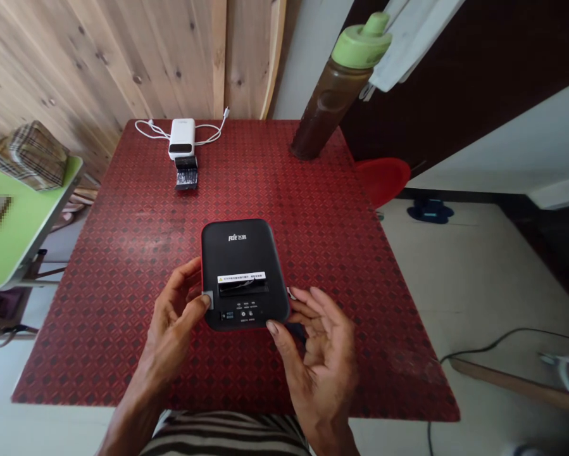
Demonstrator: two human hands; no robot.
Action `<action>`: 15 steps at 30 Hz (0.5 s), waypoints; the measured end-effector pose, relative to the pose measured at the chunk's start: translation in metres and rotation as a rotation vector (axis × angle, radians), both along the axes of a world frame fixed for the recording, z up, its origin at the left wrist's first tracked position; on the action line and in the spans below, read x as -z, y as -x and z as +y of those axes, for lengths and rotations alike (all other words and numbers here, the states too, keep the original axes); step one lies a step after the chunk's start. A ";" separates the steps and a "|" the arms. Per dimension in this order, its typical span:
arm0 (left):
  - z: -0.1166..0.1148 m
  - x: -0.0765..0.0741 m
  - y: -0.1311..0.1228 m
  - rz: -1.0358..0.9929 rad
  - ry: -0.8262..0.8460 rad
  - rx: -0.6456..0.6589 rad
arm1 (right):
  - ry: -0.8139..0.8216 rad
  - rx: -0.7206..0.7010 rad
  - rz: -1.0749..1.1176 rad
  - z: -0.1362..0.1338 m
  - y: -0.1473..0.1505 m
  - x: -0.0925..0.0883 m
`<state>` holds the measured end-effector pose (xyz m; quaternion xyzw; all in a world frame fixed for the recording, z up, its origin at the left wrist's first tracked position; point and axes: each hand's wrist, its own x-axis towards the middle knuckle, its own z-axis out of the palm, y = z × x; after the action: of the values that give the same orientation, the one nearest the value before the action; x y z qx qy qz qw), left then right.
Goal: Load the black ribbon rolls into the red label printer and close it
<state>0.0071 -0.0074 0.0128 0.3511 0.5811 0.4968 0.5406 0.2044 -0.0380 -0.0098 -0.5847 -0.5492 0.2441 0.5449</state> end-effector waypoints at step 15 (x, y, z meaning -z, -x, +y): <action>-0.005 0.011 0.003 0.046 -0.062 0.042 | -0.159 -0.169 -0.378 0.038 -0.025 -0.037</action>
<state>0.0037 -0.0124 0.0016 0.3912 0.5702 0.4951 0.5260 0.2294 -0.0004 0.0275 -0.5271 -0.7061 0.1308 0.4545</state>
